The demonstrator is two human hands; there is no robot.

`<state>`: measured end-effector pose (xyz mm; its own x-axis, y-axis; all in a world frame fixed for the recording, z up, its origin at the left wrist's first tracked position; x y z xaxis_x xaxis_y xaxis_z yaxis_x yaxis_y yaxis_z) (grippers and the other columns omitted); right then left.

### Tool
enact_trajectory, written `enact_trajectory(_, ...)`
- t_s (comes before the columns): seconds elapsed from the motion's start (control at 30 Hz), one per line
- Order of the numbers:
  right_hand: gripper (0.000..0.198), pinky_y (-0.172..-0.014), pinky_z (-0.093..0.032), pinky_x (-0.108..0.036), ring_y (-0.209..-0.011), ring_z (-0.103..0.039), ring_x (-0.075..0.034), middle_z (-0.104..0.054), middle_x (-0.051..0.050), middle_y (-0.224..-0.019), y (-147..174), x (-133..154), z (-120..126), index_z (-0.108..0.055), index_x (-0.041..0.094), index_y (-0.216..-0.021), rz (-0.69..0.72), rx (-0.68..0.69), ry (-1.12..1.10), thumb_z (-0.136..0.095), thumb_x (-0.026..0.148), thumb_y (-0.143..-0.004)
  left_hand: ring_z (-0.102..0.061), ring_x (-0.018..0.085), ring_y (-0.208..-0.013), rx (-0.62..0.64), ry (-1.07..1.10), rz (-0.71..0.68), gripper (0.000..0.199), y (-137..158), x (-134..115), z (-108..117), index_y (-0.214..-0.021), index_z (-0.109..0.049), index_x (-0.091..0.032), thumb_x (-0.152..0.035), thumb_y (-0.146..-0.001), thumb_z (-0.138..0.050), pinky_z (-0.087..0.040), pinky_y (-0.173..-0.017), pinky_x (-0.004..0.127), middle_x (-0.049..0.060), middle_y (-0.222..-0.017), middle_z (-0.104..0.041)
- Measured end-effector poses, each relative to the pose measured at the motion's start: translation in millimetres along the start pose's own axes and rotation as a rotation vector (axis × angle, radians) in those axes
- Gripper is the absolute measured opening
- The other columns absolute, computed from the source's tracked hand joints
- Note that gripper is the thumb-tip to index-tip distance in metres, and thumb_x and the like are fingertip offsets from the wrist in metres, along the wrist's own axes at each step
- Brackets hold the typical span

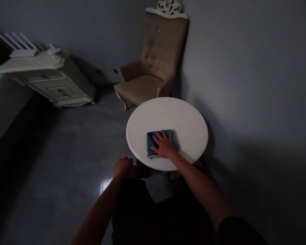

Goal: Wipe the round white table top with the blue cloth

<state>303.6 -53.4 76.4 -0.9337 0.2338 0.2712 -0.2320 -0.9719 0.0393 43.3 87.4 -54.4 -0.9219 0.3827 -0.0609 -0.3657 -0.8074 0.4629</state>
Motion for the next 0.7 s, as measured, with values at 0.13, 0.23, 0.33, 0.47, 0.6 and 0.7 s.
enact_trajectory(0.13,0.079,-0.143,-0.012,-0.086,-0.184,-0.014,-0.047,-0.023,-0.008,-0.200,63,-147,36,-0.038,0.028,-0.190,-0.305,-0.003,0.210,-0.035,0.067,-0.122,-0.081,0.040,-0.127,0.020,0.038,-0.045,0.063,-9,-6,-10,-0.130,-0.086,-0.012,-0.051,-0.115,-0.039,-0.062,-0.102,0.046,0.027,-0.140,-0.083)
enact_trajectory(0.23,0.076,-0.141,-0.024,-0.084,-0.185,-0.013,-0.046,-0.018,-0.008,-0.201,98,-231,56,-0.030,0.029,-0.193,-0.479,0.032,0.307,-0.032,0.060,-0.123,-0.081,0.042,-0.127,0.029,0.054,-0.078,0.069,-11,-11,-11,-0.128,-0.088,-0.014,-0.062,-0.115,-0.040,-0.062,-0.103,0.047,0.027,-0.137,-0.085)
enact_trajectory(0.33,0.076,-0.138,-0.033,-0.084,-0.185,-0.013,-0.046,-0.013,-0.011,-0.202,103,-263,65,-0.028,0.026,-0.193,-0.589,0.036,0.325,-0.028,0.058,-0.124,-0.082,0.042,-0.125,0.020,0.098,-0.086,0.072,-12,-15,-8,-0.125,-0.090,-0.015,-0.066,-0.116,-0.039,-0.062,-0.102,0.047,0.027,-0.133,-0.086)
enact_trajectory(0.47,0.077,-0.136,-0.022,-0.094,-0.182,-0.015,-0.054,-0.016,-0.015,-0.201,56,-208,58,-0.032,0.019,-0.191,-0.579,-0.006,0.321,-0.029,0.057,-0.124,-0.082,0.041,-0.126,0.023,0.113,-0.102,0.070,-17,-16,-8,-0.127,-0.089,-0.014,-0.062,-0.117,-0.040,-0.062,-0.102,0.044,0.028,-0.136,-0.085)
enact_trajectory(0.6,0.078,-0.139,-0.013,-0.092,-0.182,-0.015,-0.055,-0.021,-0.014,-0.200,-25,-60,25,-0.039,0.018,-0.189,-0.276,0.018,0.213,-0.042,0.057,-0.122,-0.082,0.040,-0.129,0.029,0.099,-0.080,0.062,-19,-12,-6,-0.130,-0.088,-0.013,-0.053,-0.117,-0.043,-0.062,-0.103,0.044,0.026,-0.138,-0.085)
enact_trajectory(0.7,0.077,-0.146,-0.011,-0.079,-0.184,-0.013,-0.048,-0.026,-0.006,-0.199,-71,57,1,-0.044,0.026,-0.187,-0.068,-0.015,0.131,-0.050,0.063,-0.120,-0.082,0.039,-0.127,0.007,0.093,-0.075,0.055,-12,-13,1,-0.128,-0.088,-0.014,-0.047,-0.115,-0.046,-0.063,-0.103,0.044,0.026,-0.134,-0.086)
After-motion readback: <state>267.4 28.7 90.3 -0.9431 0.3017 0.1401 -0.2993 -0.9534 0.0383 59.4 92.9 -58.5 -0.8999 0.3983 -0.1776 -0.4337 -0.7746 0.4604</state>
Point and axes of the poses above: each hand's wrist, its own y-axis away from the middle knuckle, its own z-axis out of the back of the hand, x = y × z, the point moved 9 cm from there along -y, towards the middle knuckle
